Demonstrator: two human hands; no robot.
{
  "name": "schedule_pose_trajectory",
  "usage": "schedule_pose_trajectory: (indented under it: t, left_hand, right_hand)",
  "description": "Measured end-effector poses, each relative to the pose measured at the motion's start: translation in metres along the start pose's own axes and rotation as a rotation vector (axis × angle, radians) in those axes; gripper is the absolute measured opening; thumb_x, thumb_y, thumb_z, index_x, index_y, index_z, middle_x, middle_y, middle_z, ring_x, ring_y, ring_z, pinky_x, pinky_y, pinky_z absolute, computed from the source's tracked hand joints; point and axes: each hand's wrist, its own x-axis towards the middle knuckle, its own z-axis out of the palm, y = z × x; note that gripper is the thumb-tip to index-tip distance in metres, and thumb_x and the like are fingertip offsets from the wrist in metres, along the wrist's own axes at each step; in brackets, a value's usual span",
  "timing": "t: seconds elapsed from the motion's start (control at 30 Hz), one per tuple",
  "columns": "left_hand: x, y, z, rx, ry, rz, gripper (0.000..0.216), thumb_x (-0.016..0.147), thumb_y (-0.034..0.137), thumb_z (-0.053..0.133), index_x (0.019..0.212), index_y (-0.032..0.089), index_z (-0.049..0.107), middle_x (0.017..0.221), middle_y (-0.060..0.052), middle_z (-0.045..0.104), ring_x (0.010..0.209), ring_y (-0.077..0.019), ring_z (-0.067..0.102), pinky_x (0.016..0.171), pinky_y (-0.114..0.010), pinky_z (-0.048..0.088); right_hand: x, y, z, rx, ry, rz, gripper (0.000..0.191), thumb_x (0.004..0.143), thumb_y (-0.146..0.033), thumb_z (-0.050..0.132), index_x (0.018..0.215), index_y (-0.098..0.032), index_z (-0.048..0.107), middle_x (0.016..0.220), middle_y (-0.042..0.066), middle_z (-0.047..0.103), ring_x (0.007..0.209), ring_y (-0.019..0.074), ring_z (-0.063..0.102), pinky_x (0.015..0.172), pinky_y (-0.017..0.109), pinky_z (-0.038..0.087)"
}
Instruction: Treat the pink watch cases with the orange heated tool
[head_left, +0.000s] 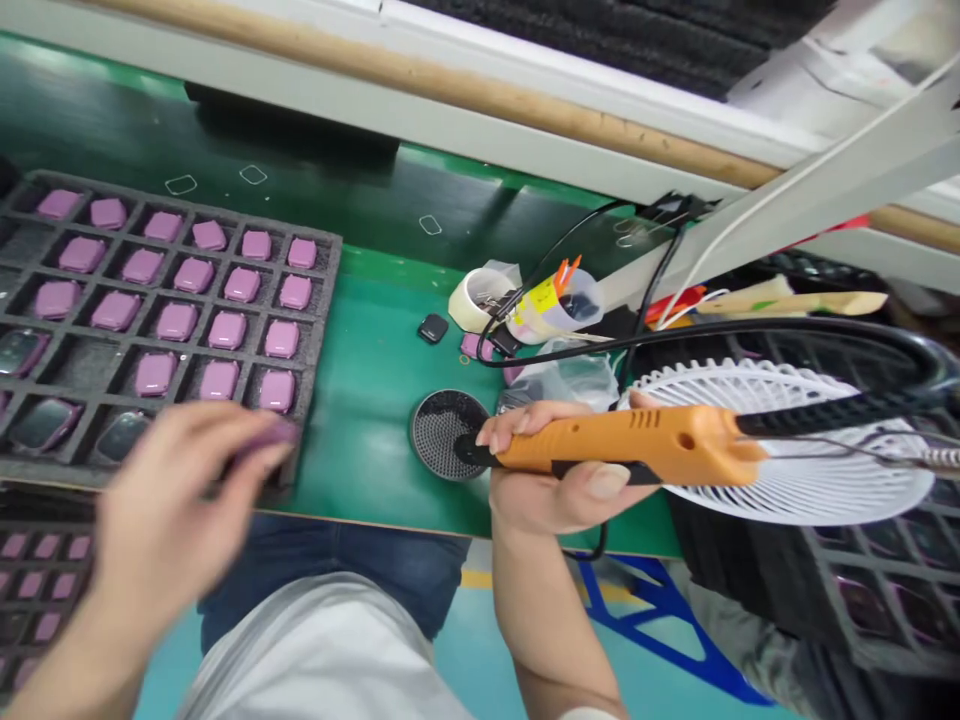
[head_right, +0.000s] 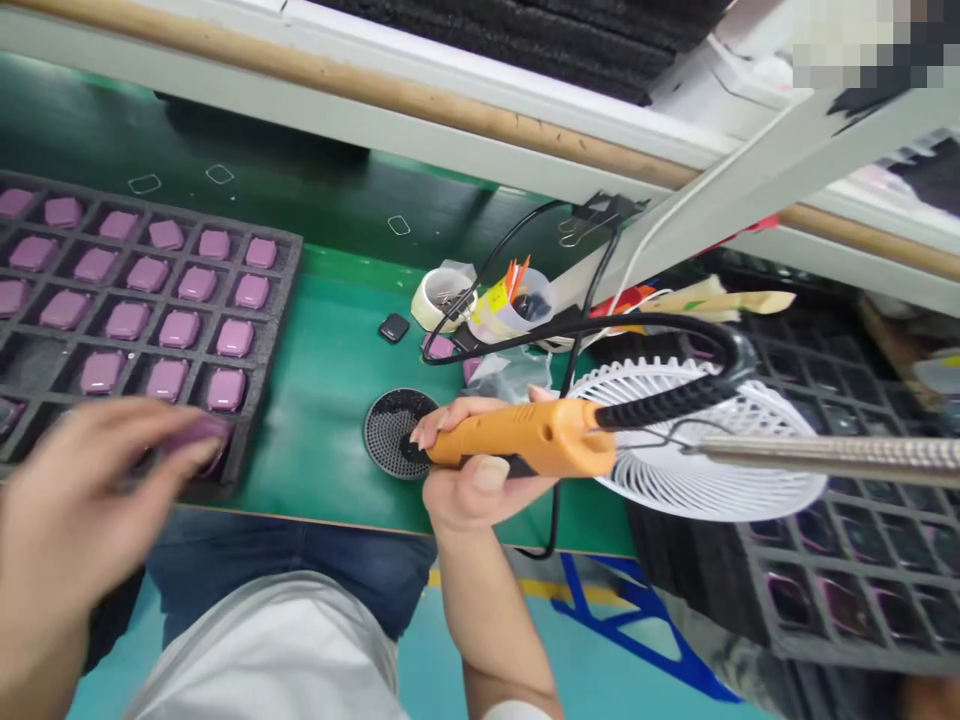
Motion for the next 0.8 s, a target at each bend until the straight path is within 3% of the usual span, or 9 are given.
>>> schedule_pose_trajectory:
  t: [0.07, 0.13, 0.27, 0.5, 0.8]
  left_hand:
    - [-0.019, 0.035, 0.035, -0.189, -0.192, 0.120, 0.025, 0.112, 0.019, 0.070, 0.133, 0.031, 0.078, 0.125, -0.003, 0.079, 0.109, -0.0203, 0.079, 0.099, -0.037, 0.066]
    - [-0.037, 0.053, 0.067, -0.291, -0.306, 0.147, 0.026, 0.115, 0.014, 0.061, 0.135, 0.024, 0.074, 0.127, -0.008, 0.077, 0.110, -0.0197, 0.078, 0.099, -0.034, 0.067]
    - [-0.053, 0.055, 0.103, -0.222, -0.301, 0.169, 0.021, 0.115, 0.014, 0.064, 0.133, 0.020, 0.073, 0.125, -0.011, 0.079, 0.113, -0.0259, 0.075, 0.100, -0.043, 0.064]
    - [-0.050, 0.049, 0.098, -0.160, -0.279, 0.213, 0.017, 0.112, 0.022, 0.071, 0.130, 0.019, 0.072, 0.130, -0.013, 0.079, 0.124, -0.0311, 0.071, 0.108, -0.049, 0.054]
    - [-0.051, 0.049, 0.103, -0.171, -0.277, 0.239, 0.023, 0.111, 0.018, 0.073, 0.133, 0.021, 0.075, 0.130, -0.010, 0.082, 0.121, -0.0289, 0.072, 0.109, -0.050, 0.051]
  right_hand:
    - [0.000, 0.001, 0.001, 0.002, 0.018, 0.015, 0.040, 0.106, -0.054, 0.070, 0.142, -0.038, 0.065, 0.081, -0.008, 0.070, 0.045, 0.0128, 0.055, 0.040, 0.028, 0.055]
    - [-0.001, 0.003, 0.002, 0.004, 0.020, 0.025, 0.038, 0.106, -0.055, 0.069, 0.141, -0.039, 0.065, 0.081, -0.008, 0.069, 0.043, 0.0123, 0.055, 0.040, 0.027, 0.054]
    - [-0.004, 0.006, 0.001, -0.008, 0.025, 0.044, 0.040, 0.105, -0.057, 0.069, 0.139, -0.037, 0.064, 0.079, -0.009, 0.068, 0.042, 0.0123, 0.054, 0.039, 0.026, 0.051]
    - [-0.007, 0.007, -0.002, -0.043, 0.053, 0.088, 0.050, 0.103, -0.069, 0.065, 0.138, -0.034, 0.057, 0.077, -0.010, 0.065, 0.041, 0.0126, 0.053, 0.038, 0.027, 0.049]
    - [-0.010, 0.006, -0.004, -0.040, 0.023, 0.112, 0.054, 0.102, -0.070, 0.068, 0.141, -0.035, 0.053, 0.081, -0.009, 0.065, 0.044, 0.0134, 0.056, 0.041, 0.028, 0.051]
